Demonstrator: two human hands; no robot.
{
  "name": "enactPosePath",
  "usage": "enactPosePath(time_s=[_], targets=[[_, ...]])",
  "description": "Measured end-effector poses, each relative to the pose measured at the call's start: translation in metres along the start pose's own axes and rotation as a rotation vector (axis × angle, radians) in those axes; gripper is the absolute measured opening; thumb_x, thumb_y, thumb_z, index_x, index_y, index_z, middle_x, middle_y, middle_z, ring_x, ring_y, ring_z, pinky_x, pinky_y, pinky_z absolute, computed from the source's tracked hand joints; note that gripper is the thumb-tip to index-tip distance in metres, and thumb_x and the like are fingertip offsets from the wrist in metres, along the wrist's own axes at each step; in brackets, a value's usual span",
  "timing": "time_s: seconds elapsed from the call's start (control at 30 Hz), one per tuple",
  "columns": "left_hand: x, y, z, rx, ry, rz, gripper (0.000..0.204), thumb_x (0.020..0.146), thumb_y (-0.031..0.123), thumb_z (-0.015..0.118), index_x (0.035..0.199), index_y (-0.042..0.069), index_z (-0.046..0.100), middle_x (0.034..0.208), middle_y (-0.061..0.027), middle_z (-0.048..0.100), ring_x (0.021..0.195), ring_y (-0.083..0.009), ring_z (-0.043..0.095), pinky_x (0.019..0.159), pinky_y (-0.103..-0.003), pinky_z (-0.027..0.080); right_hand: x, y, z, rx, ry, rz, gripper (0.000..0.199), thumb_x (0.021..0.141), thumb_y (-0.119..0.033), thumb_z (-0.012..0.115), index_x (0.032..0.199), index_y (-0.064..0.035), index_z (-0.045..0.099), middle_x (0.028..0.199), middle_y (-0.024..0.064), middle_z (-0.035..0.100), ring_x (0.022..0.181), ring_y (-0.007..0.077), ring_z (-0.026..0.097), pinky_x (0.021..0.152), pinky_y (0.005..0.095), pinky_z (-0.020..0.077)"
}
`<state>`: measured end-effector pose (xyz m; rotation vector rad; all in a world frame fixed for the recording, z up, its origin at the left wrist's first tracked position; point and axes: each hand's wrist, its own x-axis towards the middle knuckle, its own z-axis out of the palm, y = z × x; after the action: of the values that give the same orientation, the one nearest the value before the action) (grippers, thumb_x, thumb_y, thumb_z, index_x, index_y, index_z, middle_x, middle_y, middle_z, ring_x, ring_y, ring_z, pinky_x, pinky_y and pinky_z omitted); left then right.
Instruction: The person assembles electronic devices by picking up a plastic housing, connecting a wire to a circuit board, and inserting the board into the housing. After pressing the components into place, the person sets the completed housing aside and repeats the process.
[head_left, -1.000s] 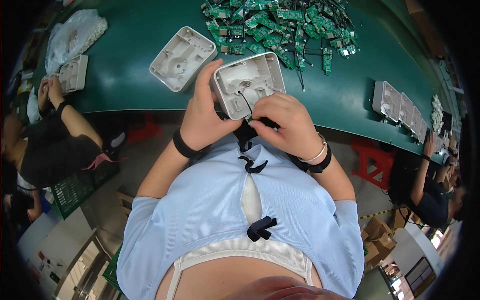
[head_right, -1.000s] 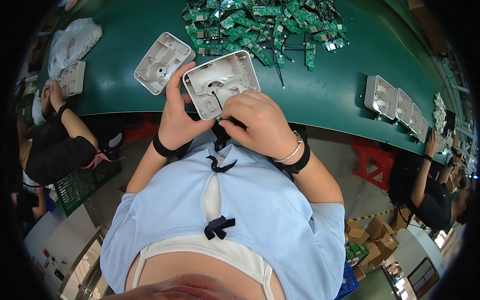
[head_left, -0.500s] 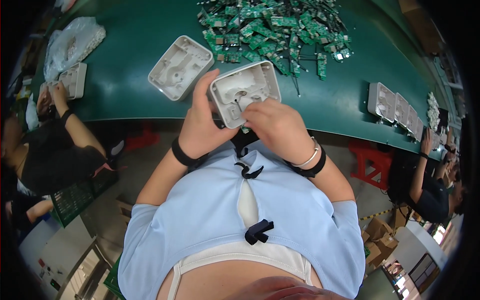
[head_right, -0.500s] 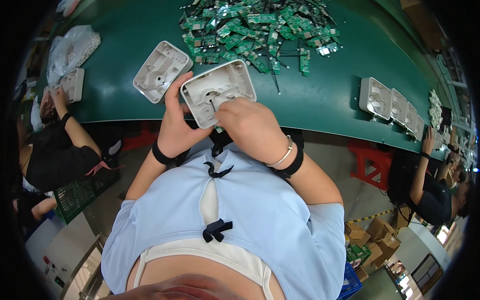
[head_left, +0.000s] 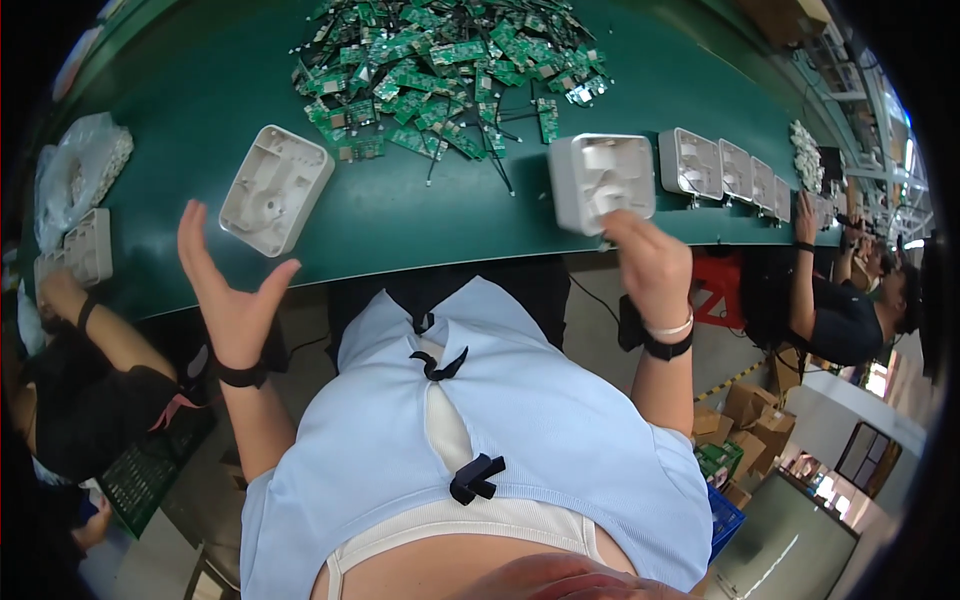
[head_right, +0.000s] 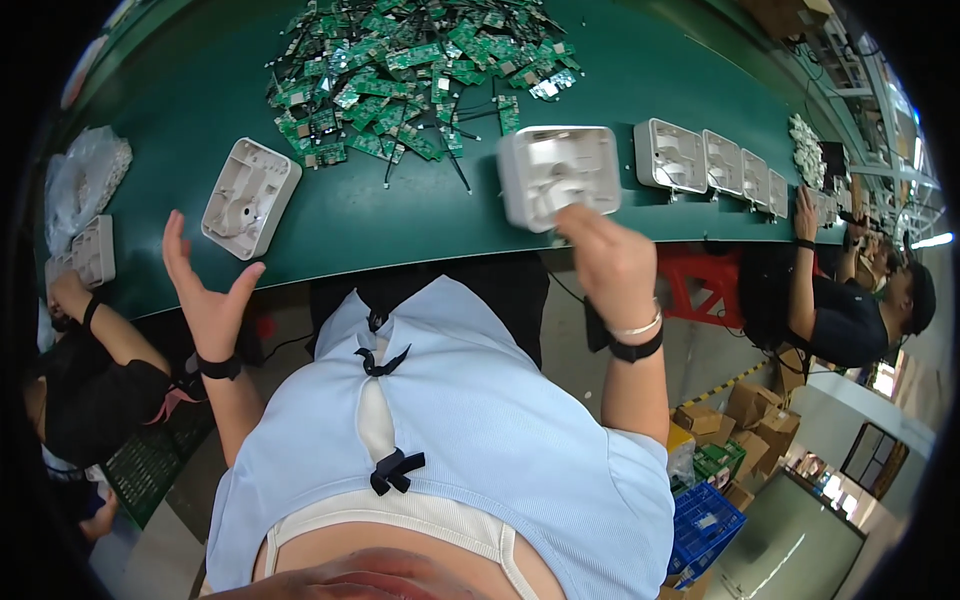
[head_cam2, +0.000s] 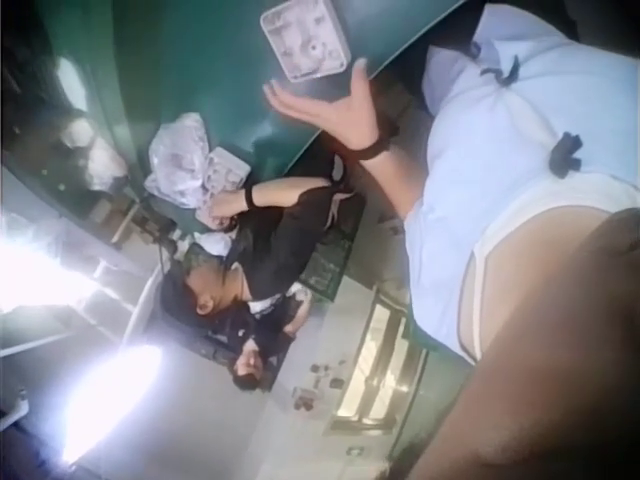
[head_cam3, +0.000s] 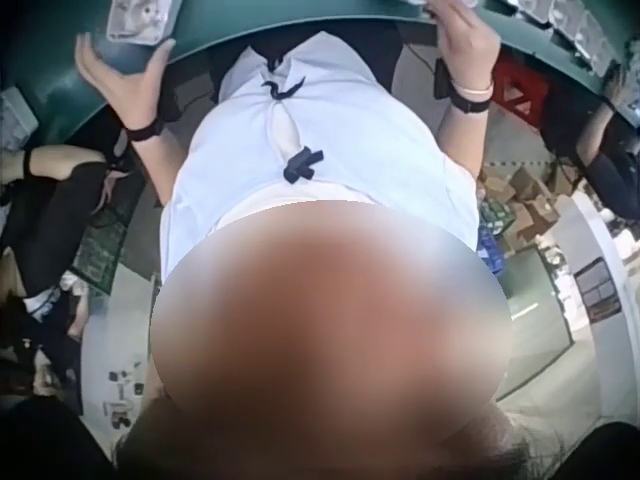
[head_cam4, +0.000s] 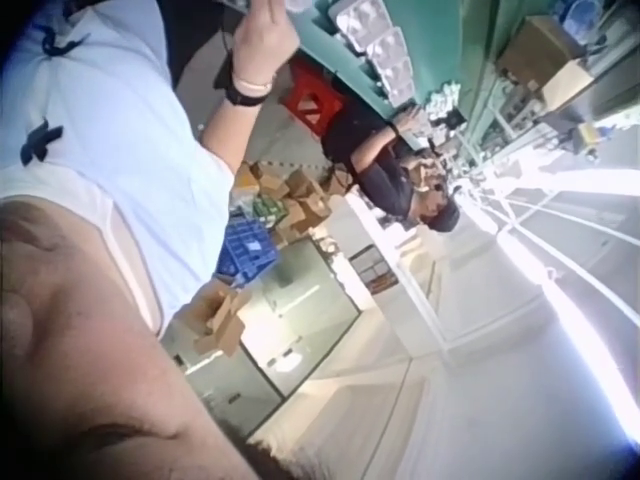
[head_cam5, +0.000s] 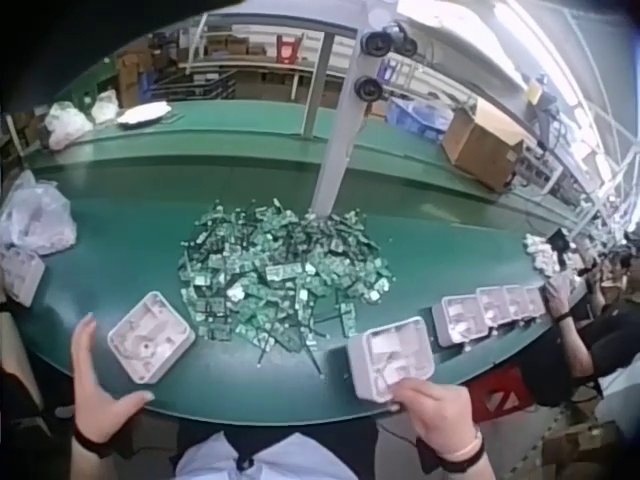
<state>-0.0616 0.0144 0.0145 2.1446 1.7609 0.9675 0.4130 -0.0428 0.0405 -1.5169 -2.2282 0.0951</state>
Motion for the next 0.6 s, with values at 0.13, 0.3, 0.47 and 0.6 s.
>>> enactPosePath(time_s=[0.13, 0.3, 0.47, 0.6], targets=[[0.0, -0.034, 0.007, -0.037, -0.119, -0.065, 0.126, 0.068, 0.029, 0.1, 0.165, 0.0, 0.026, 0.166, -0.0243, 0.034, 0.154, -0.0398, 0.035, 0.126, -0.048, 0.032, -0.013, 0.051, 0.006, -0.099, 0.073, 0.127, 0.021, 0.089, 0.005, 0.07, 0.106, -0.0046, 0.077, 0.11, 0.0114, 0.079, 0.093, 0.0324, 0.077, 0.078, 0.0362, 0.0616], [0.0, -0.032, 0.02, -0.164, -0.174, -0.165, 0.129, 0.066, 0.028, 0.1, 0.166, 0.0, 0.023, 0.166, -0.0253, 0.035, 0.153, -0.0407, 0.037, 0.126, -0.048, 0.033, -0.014, 0.074, 0.009, -0.175, 0.063, 0.177, 0.016, 0.095, 0.0, 0.07, 0.108, -0.0062, 0.078, 0.112, 0.0102, 0.079, 0.094, 0.0335, 0.077, 0.078, 0.037, 0.061], [0.002, -0.03, 0.027, -0.176, -0.158, -0.183, 0.126, 0.07, 0.025, 0.098, 0.166, -0.001, 0.021, 0.164, -0.0272, 0.037, 0.15, -0.0388, 0.042, 0.125, -0.046, 0.034, -0.018, 0.095, 0.008, -0.298, -0.014, 0.225, 0.017, 0.097, -0.004, 0.071, 0.113, -0.0073, 0.077, 0.116, 0.0091, 0.078, 0.095, 0.0337, 0.076, 0.078, 0.0377, 0.0606], [0.003, -0.029, 0.029, -0.2, -0.128, -0.229, 0.125, 0.069, 0.022, 0.098, 0.165, -0.003, 0.022, 0.159, -0.0285, 0.042, 0.145, -0.0394, 0.047, 0.122, -0.046, 0.038, -0.016, 0.115, 0.007, -0.474, 0.018, 0.337, 0.023, 0.097, -0.005, 0.07, 0.119, -0.0092, 0.076, 0.118, 0.0103, 0.077, 0.097, 0.0342, 0.075, 0.078, 0.0381, 0.0606]])
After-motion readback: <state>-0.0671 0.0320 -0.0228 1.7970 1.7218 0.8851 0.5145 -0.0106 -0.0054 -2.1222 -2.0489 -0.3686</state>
